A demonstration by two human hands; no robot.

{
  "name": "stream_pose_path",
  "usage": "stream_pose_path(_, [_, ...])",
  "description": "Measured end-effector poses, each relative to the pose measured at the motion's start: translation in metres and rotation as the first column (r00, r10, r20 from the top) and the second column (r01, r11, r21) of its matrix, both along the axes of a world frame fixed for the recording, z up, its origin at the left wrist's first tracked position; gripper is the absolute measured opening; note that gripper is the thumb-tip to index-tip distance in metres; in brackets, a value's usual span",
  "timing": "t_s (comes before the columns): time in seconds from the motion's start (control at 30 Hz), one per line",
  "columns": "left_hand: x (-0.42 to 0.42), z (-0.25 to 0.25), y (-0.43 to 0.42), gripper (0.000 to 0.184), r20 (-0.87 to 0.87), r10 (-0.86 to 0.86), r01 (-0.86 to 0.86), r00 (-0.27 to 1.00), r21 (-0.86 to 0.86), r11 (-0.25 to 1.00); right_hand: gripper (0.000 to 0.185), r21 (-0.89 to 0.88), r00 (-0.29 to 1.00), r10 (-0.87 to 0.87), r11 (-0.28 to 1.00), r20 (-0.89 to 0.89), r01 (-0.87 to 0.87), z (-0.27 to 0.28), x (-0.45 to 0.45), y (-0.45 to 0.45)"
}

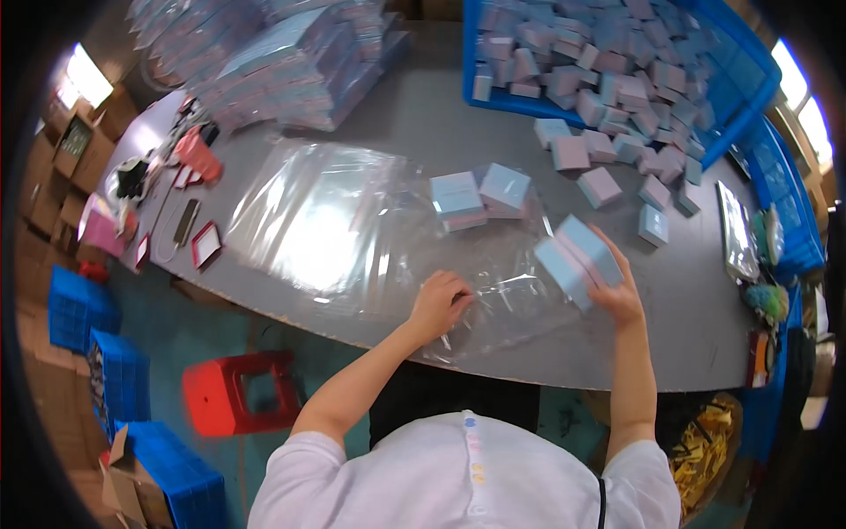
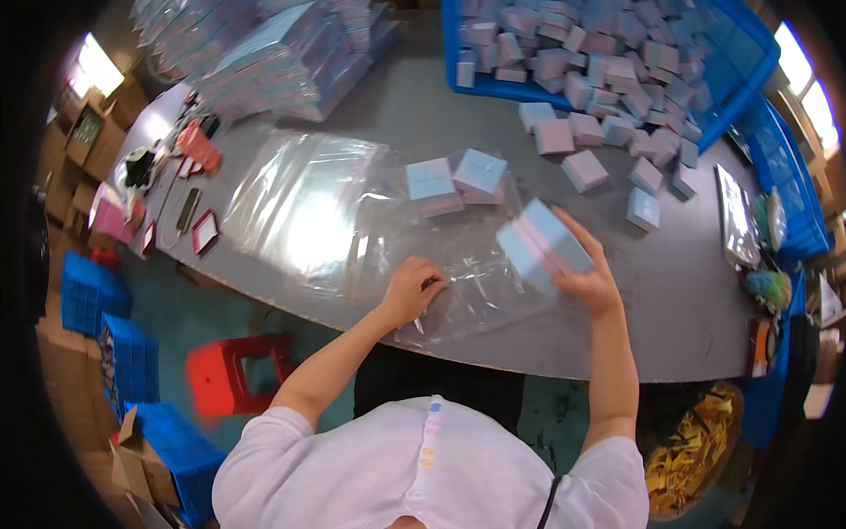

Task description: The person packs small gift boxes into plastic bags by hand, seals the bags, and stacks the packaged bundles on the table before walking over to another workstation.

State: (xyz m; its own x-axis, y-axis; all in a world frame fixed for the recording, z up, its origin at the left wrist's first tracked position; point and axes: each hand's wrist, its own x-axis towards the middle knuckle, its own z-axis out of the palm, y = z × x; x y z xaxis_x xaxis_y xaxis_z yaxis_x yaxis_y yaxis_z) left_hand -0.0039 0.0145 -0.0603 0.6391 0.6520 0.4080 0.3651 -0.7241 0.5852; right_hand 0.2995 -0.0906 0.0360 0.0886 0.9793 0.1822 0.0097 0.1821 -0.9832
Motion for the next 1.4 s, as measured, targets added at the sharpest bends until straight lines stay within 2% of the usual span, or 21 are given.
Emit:
stream_pose_path(0.07, [-0.001, 0.012, 0.005, 0.012, 0.078, 0.032, 0.025, 0.996, -0.642, 0.766, 0.089, 0.046, 0.943, 0.243, 0.97, -0.227, -0.239, -0.012, -0.009, -0.018])
stream_pose_path(0.17, [-0.004, 0.028, 0.005, 0.013, 0.318, 0.148, 0.13, 0.937, -0.707, 0.695, 0.089, 0.259, 0.8, 0.599, 0.779, -0.04, -0.571, -0.012, -0.044, 0.004])
stream_pose_path(0.23, [-0.005, 0.056, -0.002, 0.012, 0.403, 0.196, 0.104, 0.894, -0.613, 0.784, 0.081, -0.174, 0.675, 0.498, 0.854, 0.544, -0.49, 0.021, -0.083, 0.014])
stream_pose_path(0.27, [-0.004, 0.063, -0.005, 0.012, 0.451, 0.221, 0.072, 0.865, -0.547, 0.834, 0.081, -0.165, 0.643, 0.544, 0.817, 0.539, -0.553, 0.013, -0.103, 0.021])
stream_pose_path(0.37, [-0.006, 0.08, -0.021, 0.016, 0.428, 0.204, -0.017, 0.88, -0.401, 0.916, 0.071, 0.138, 0.563, -0.216, 0.974, 0.797, 0.178, -0.025, -0.15, 0.037])
stream_pose_path(0.4, [-0.003, 0.091, -0.033, 0.025, 0.424, 0.246, -0.176, 0.872, -0.196, 0.965, 0.071, 0.149, 0.565, -0.209, 0.977, 0.798, 0.151, -0.042, -0.157, 0.051])
stream_pose_path(0.43, [0.0, 0.095, -0.042, 0.036, 0.421, 0.282, -0.319, 0.862, 0.018, 0.948, 0.07, -0.148, 0.986, -0.145, 0.977, 0.083, 0.156, -0.06, -0.164, 0.064])
stream_pose_path(0.47, [-0.002, 0.091, -0.049, 0.036, 0.422, 0.291, -0.33, 0.859, 0.023, 0.944, 0.069, -0.349, 0.695, -0.201, 0.934, -0.691, -0.077, -0.072, -0.166, 0.071])
stream_pose_path(0.5, [-0.004, 0.085, -0.056, 0.044, 0.32, 0.386, -0.422, 0.865, 0.048, 0.905, 0.069, -0.347, 0.696, -0.195, 0.934, -0.691, -0.083, -0.071, -0.166, 0.075])
stream_pose_path(0.53, [-0.007, 0.079, -0.058, 0.053, 0.214, 0.474, -0.499, 0.854, 0.081, 0.863, 0.07, -0.178, 0.96, -0.078, 0.984, -0.268, 0.03, -0.067, -0.167, 0.081])
stream_pose_path(0.57, [-0.01, 0.056, -0.049, 0.039, 0.305, 0.512, -0.547, 0.803, 0.039, 0.836, 0.071, 0.023, 0.968, -0.057, 0.998, 0.244, 0.053, -0.063, -0.167, 0.085])
stream_pose_path(0.6, [-0.022, 0.045, -0.045, 0.031, 0.259, 0.504, -0.52, 0.824, -0.007, 0.854, 0.072, 0.192, 0.708, -0.127, 0.981, 0.695, -0.013, -0.06, -0.161, 0.085])
stream_pose_path(0.67, [-0.037, 0.052, -0.042, 0.011, 0.334, 0.488, -0.508, 0.806, -0.031, 0.861, 0.075, 0.202, 0.612, -0.276, 0.961, 0.741, 0.188, -0.065, -0.155, 0.087])
stream_pose_path(0.73, [-0.04, 0.063, -0.046, 0.011, 0.353, 0.501, -0.522, 0.79, -0.039, 0.852, 0.076, -0.032, 0.717, -0.236, 0.94, 0.655, 0.339, -0.053, -0.155, 0.084])
stream_pose_path(0.9, [-0.052, 0.049, -0.044, 0.011, 0.43, 0.403, -0.398, 0.808, -0.108, 0.911, 0.079, 0.257, 0.778, -0.163, 0.966, 0.607, 0.001, -0.064, -0.173, 0.091])
stream_pose_path(1.1, [-0.047, 0.041, -0.056, 0.013, 0.433, 0.24, -0.202, 0.869, -0.132, 0.97, 0.076, 0.245, 0.778, -0.285, 0.954, 0.56, 0.173, -0.072, -0.212, 0.124])
stream_pose_path(1.17, [-0.042, 0.037, -0.05, 0.014, 0.448, 0.239, -0.241, 0.862, -0.054, 0.969, 0.072, 0.358, 0.527, -0.436, 0.9, 0.73, 0.25, -0.073, -0.221, 0.125])
stream_pose_path(1.23, [-0.045, 0.044, -0.043, 0.015, 0.478, 0.309, -0.365, 0.822, 0.027, 0.93, 0.07, 0.185, 0.573, -0.307, 0.947, 0.76, 0.262, -0.065, -0.215, 0.125])
stream_pose_path(1.27, [-0.045, 0.051, -0.038, 0.015, 0.505, 0.38, -0.456, 0.775, 0.032, 0.889, 0.067, 0.425, 0.483, -0.471, 0.88, 0.738, 0.21, -0.083, -0.209, 0.133])
stream_pose_path(1.33, [-0.057, 0.044, -0.034, 0.014, 0.474, 0.422, -0.449, 0.773, -0.062, 0.892, 0.065, 0.393, 0.749, -0.363, 0.907, 0.554, 0.149, -0.071, -0.209, 0.127])
stream_pose_path(1.4, [-0.059, 0.034, -0.033, 0.013, 0.46, 0.413, -0.38, 0.786, -0.168, 0.91, 0.068, 0.428, 0.732, -0.379, 0.894, 0.567, 0.132, -0.087, -0.208, 0.139])
